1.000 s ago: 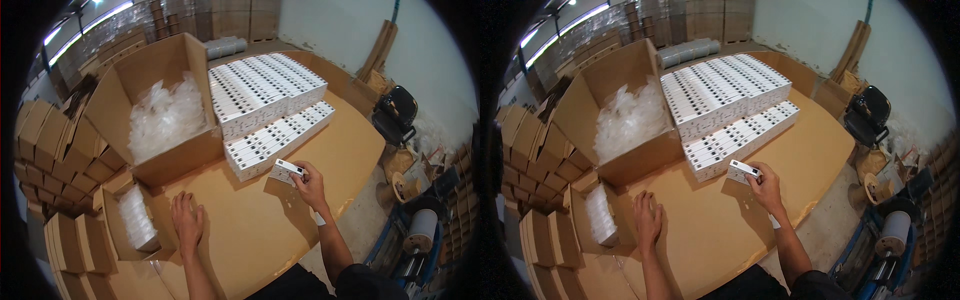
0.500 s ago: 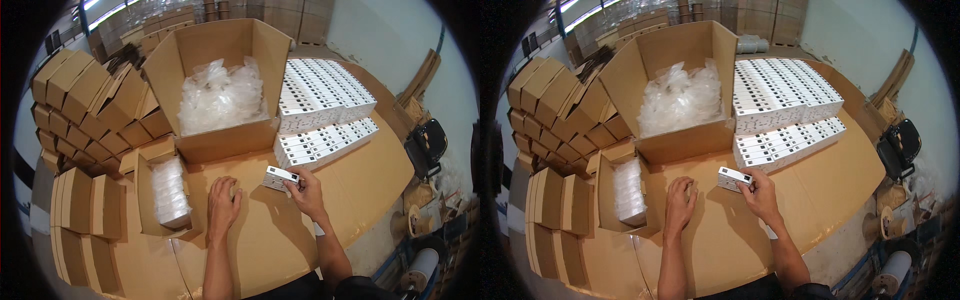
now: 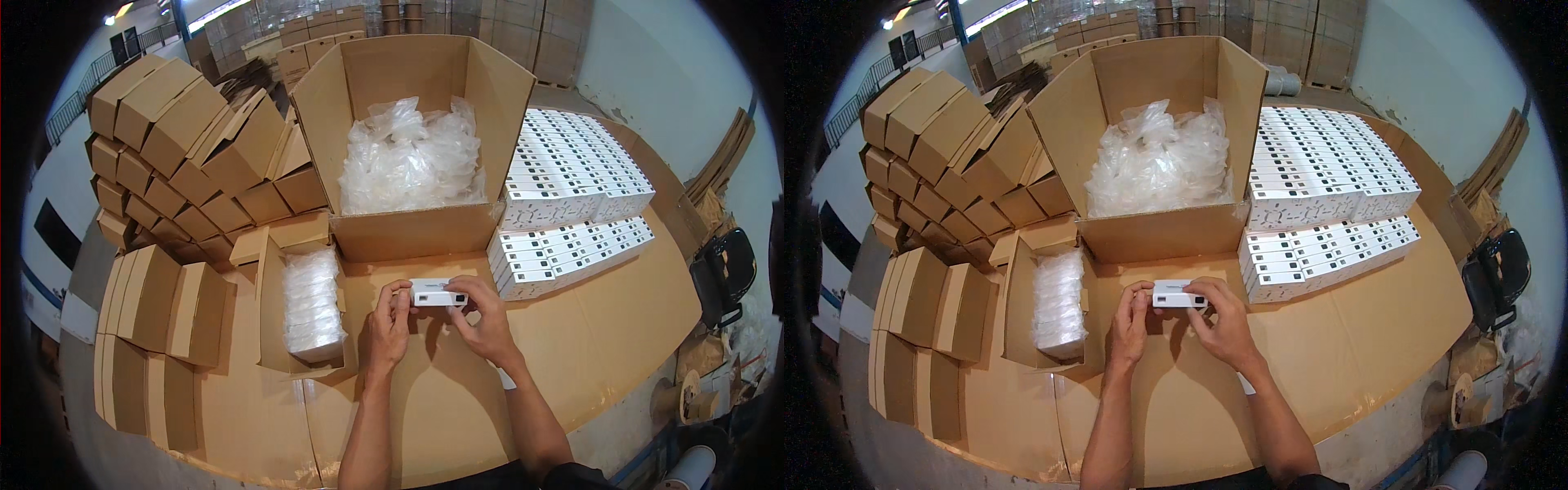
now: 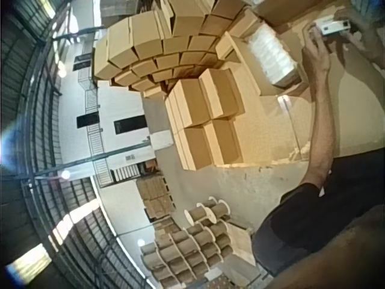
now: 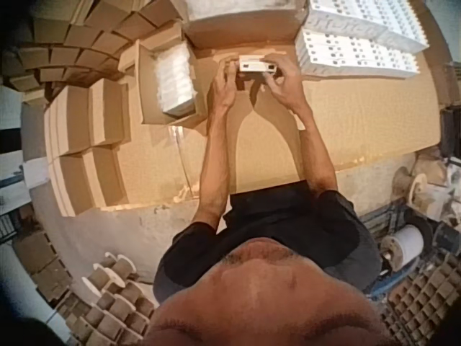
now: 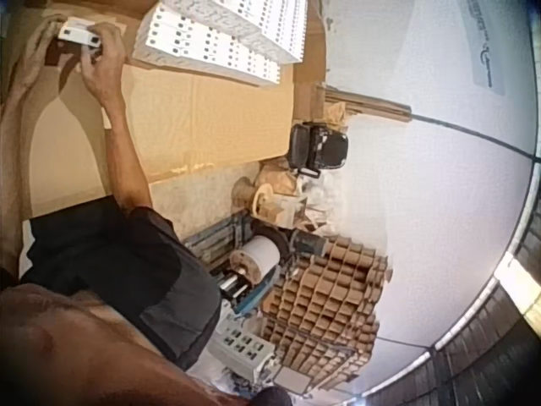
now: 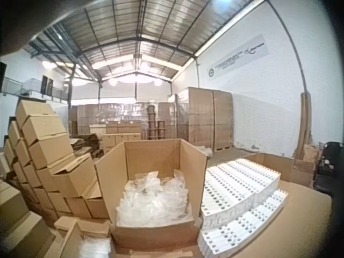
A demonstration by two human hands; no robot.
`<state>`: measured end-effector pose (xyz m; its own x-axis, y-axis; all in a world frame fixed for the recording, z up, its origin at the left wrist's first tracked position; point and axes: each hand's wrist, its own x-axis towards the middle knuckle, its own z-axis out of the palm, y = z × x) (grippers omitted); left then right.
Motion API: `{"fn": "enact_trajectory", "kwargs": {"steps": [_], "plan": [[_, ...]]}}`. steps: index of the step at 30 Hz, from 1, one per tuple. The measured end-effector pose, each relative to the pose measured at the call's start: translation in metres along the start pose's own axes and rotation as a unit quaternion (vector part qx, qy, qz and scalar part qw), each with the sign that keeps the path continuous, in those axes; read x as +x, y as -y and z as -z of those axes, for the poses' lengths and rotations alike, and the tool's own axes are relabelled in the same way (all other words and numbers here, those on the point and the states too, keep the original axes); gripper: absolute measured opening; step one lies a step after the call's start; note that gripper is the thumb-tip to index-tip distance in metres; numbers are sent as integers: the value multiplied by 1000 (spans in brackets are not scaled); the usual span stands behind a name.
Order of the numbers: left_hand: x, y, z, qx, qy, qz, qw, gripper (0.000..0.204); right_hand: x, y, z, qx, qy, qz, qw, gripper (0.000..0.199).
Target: The person packages product boxes by placing each one into a plastic bag, then putting the bagged product boxes into a larger cardboard shipping box by hand.
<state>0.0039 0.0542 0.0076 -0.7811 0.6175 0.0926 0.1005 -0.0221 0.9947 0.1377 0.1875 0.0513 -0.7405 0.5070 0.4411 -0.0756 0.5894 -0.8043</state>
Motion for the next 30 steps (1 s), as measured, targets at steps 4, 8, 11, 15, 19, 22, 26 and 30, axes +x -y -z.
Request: {"fn": "enact_trajectory", "kwargs": {"steps": [4,8,11,15,19,22,26,30], "plan": [[2,5,3,-16,2,-12,1000,29,-5,-6,0,10,-13,44,999,26],[3,9,-1,-65,4,-26,998,31,-7,-20,-6,93,-32,-19,995,27],[2,5,-4,-69,0,-29,997,36,-8,-36,-12,109,-41,-23,993,40],[2,0,-2,-33,11,-2,999,40,-7,-53,-17,148,-15,-66,987,56],[1,9,2,27,15,-32,999,41,-6,-46,-14,128,-15,-97,987,58],[0,10,1,50,12,-50,997,38,-8,-45,-12,91,-8,-78,993,62],[-3,3,1,85,12,-37,996,37,-9,-47,-13,65,-3,-69,996,67],[-5,-1,2,102,16,-25,994,36,-8,-43,-11,76,-4,-52,996,65]]}}
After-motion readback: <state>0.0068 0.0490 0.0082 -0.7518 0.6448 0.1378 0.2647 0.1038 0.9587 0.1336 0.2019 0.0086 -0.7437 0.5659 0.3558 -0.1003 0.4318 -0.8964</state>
